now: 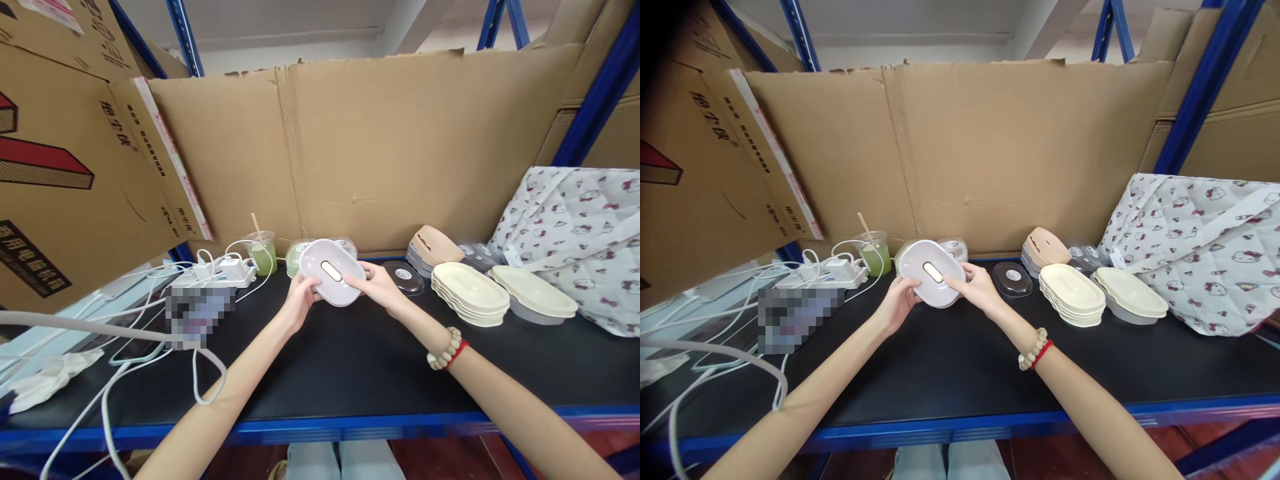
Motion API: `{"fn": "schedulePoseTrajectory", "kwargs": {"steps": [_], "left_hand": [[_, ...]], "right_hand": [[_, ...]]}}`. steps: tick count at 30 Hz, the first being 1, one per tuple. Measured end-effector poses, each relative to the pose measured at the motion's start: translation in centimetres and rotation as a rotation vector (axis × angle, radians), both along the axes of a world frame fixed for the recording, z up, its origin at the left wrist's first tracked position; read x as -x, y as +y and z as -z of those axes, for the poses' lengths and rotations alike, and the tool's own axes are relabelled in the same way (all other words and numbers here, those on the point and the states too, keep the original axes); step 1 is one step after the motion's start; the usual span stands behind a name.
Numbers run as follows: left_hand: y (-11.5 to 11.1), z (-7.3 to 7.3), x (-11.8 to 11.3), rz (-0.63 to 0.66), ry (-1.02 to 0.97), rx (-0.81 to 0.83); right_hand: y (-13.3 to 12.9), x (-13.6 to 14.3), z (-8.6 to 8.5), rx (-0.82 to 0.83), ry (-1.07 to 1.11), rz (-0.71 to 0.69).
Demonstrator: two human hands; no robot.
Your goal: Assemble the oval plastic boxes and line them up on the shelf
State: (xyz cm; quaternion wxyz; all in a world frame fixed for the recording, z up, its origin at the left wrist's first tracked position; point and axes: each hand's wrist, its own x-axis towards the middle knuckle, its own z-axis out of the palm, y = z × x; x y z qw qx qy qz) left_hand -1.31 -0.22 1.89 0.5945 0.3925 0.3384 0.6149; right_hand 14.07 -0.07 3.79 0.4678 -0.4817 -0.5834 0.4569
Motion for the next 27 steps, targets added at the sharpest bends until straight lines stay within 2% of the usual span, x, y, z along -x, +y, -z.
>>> {"fn": "schedulePoseTrajectory", "kwargs": {"steps": [2,4,5,8,9,11,15,18,20,22,24,27], "left_hand": [[-0.1,-0.2,0.0,-0.009,-0.014,0.026],[-0.2,-0.3,-0.1,-0.018,-0.035,0.079],[-0.2,-0.3,-0.2,-0.021,-0.050,0.107],[-0.5,-0.4,-0.4,-0.016,-0.087,0.165],[-0.6,-0.4,-0.4,-0.014,-0.088,0.185],[-0.7,-0.4,-0.5,-0.018,-0.071,0.225],[-0.7,-0.2,-0.6,0.019,-0.041,0.231],[-0.6,0.1,-0.8,0.122,-0.034,0.174],[-0.5,0.3,-0.9,0.155,-0.041,0.127],[-0.5,0.4,-1.1,0.146,-0.060,0.089],[-0.5,0.4,-1.1,0.124,-0.086,0.058],[-0.6,0.5,-1.0,0.118,-0.112,0.000]], "right_hand": [[0.2,-0.4,-0.3,0.017,-0.045,-0.025],[0.6,-1.3,-0.5,0.008,-0.175,0.030],[0.8,-1.9,-0.6,-0.015,-0.300,0.118],[1.8,-3.6,0.1,-0.013,-0.807,0.501],[2.2,-4.1,0.6,0.023,-0.929,0.587],[2.9,-5.0,1.7,0.069,-1.017,0.638],[3.8,-5.5,2.8,-0.009,-0.976,0.605],[3.5,-4.7,2.2,-0.233,-0.772,0.623],[2.8,-3.6,1.6,-0.448,-0.561,0.525],[1.9,-2.3,1.2,-0.595,-0.447,0.364],[0.8,-1.1,1.0,-0.672,-0.448,0.241],[-0.5,0.2,1.2,-0.706,-0.503,0.186]]}}
